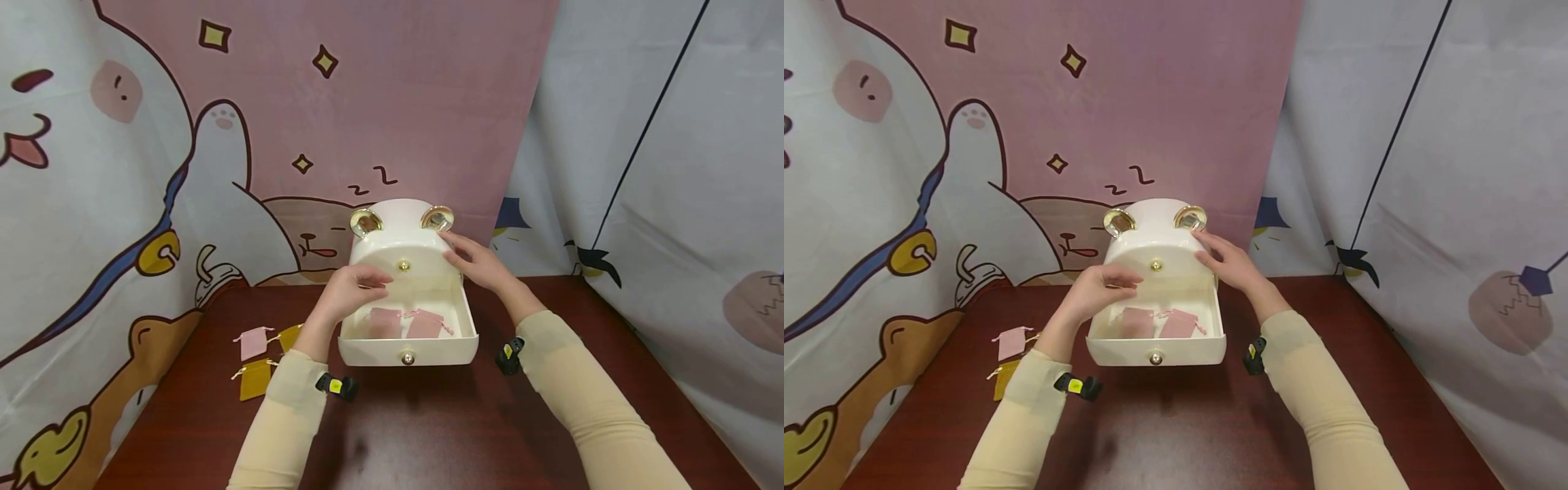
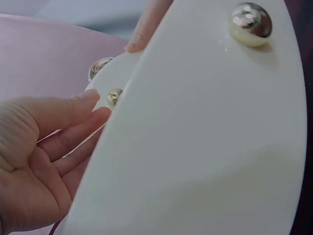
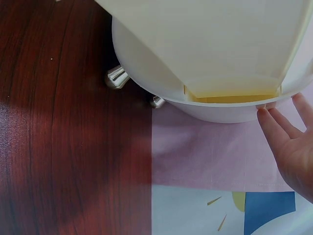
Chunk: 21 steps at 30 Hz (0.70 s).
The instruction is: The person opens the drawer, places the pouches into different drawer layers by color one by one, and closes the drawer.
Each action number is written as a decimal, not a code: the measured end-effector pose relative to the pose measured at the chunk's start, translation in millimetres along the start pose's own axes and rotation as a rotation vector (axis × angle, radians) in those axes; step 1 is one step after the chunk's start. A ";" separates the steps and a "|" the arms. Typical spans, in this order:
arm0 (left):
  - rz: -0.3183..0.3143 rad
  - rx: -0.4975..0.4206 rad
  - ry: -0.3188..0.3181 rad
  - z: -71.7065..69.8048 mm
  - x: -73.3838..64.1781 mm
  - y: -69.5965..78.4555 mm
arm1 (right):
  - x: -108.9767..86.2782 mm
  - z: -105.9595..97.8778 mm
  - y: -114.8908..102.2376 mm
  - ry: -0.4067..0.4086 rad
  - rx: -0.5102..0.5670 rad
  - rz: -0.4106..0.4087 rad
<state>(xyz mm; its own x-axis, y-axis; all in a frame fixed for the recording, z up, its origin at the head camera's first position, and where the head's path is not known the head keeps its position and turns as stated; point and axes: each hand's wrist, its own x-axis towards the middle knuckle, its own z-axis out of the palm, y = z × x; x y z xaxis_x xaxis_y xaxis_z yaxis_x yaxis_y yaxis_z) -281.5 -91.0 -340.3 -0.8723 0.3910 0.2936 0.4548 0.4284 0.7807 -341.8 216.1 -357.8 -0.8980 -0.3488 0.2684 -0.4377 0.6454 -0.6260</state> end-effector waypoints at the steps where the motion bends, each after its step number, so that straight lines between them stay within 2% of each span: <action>1: 0.005 0.010 -0.005 0.0 -0.4 -1.3 | 0.0 0.2 0.2 -0.001 0.002 -0.002; 5: 0.001 0.017 -0.007 -2.4 -3.7 -3.7 | 0.4 0.6 1.3 -0.003 0.010 -0.004; 12: 0.053 0.007 -0.030 -16.4 -17.6 -7.2 | 1.3 -0.1 0.8 -0.003 0.020 -0.006; 17: 0.035 -0.038 -0.044 -26.5 -29.0 -15.8 | 0.8 -1.1 -0.4 -0.005 0.026 -0.007; 21: 0.010 -0.042 -0.025 -35.6 -38.0 -22.6 | 0.7 -0.7 -0.4 -0.007 0.023 -0.002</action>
<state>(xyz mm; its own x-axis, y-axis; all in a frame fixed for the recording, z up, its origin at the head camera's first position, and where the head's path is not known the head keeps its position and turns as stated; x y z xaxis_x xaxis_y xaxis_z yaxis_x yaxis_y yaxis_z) -265.0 -144.5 -349.5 -0.8630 0.4153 0.2879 0.4548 0.3902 0.8006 -342.2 216.1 -356.9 -0.8969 -0.3546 0.2643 -0.4380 0.6293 -0.6420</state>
